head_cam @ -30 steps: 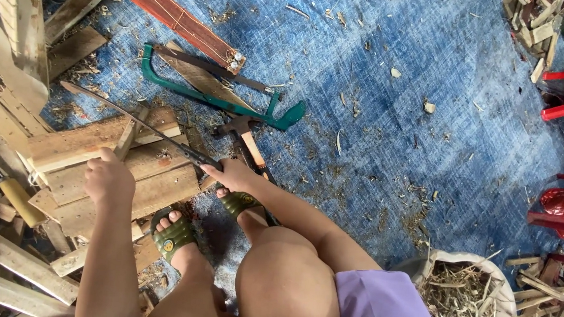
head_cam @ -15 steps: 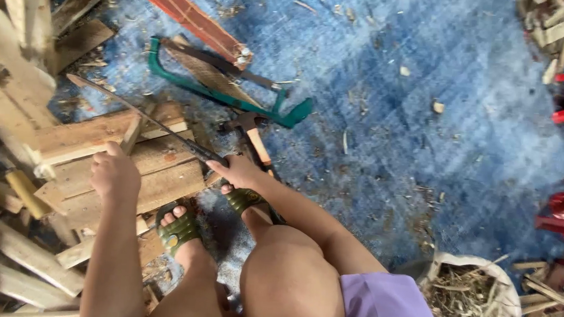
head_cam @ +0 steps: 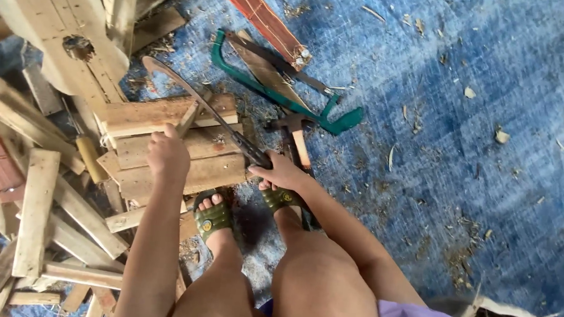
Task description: The person is using a curved blade to shave thin layers of wood from the edges of wooden boards.
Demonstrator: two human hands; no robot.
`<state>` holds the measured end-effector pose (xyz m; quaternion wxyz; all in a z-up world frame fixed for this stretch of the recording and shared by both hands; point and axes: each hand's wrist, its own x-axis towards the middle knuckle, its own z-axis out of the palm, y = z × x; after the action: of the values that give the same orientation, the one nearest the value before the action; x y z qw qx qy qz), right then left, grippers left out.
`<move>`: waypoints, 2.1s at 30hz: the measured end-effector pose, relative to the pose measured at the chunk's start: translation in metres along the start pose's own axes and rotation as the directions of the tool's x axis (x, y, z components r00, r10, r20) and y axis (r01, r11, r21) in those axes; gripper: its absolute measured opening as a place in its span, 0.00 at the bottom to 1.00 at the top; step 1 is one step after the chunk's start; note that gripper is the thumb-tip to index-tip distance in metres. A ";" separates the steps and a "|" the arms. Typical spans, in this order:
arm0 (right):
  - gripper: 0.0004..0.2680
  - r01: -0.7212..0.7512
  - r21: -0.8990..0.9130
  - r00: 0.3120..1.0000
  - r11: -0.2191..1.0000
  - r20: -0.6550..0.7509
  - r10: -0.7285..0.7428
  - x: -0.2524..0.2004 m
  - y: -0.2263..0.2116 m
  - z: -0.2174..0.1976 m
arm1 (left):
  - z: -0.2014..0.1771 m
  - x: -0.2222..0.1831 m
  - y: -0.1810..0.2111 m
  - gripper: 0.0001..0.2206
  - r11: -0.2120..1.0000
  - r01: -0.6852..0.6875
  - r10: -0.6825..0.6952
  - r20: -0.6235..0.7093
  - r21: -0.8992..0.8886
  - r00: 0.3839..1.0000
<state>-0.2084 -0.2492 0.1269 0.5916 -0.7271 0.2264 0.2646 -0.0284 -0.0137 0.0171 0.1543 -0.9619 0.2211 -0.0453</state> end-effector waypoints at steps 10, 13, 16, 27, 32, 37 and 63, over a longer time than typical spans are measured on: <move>0.17 -0.034 0.211 0.996 0.977 -0.073 0.051 0.029 0.048 0.011 | 0.021 0.000 0.007 0.09 1.000 0.031 -0.030 -0.095 0.004 0.995; 0.15 -0.017 0.236 0.997 0.972 -0.074 0.035 0.033 0.056 0.014 | 0.011 0.001 0.006 0.10 0.998 0.053 -0.051 -0.082 0.020 0.995; 0.16 -0.003 0.184 0.999 0.983 -0.040 0.011 0.030 0.065 0.012 | -0.002 0.004 0.007 0.10 0.995 0.044 -0.033 0.122 -0.087 0.992; 0.14 -0.241 -0.201 0.956 0.950 -0.219 0.196 -0.007 -0.026 -0.010 | 0.009 0.002 0.008 0.09 0.992 0.045 -0.055 -0.084 -0.117 0.995; 0.13 -0.282 -0.311 0.951 0.908 -0.214 0.222 0.009 -0.006 0.001 | 0.000 0.002 0.008 0.08 0.991 0.047 -0.062 -0.110 -0.128 0.992; 0.15 -0.288 -0.353 0.952 0.890 -0.205 0.227 -0.003 -0.028 0.004 | 0.013 0.001 0.009 0.09 0.988 0.057 -0.059 -0.008 -0.144 0.998; 0.22 -0.122 -0.248 0.895 0.961 -0.446 -0.002 -0.023 -0.091 0.019 | 0.009 0.005 0.010 0.05 0.977 0.058 -0.093 -0.167 -0.206 0.982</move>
<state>-0.1697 -0.2119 0.2062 0.4116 -0.8344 0.3391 0.1394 -0.0267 -0.0220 0.0056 0.0350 -0.9725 0.2005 -0.1134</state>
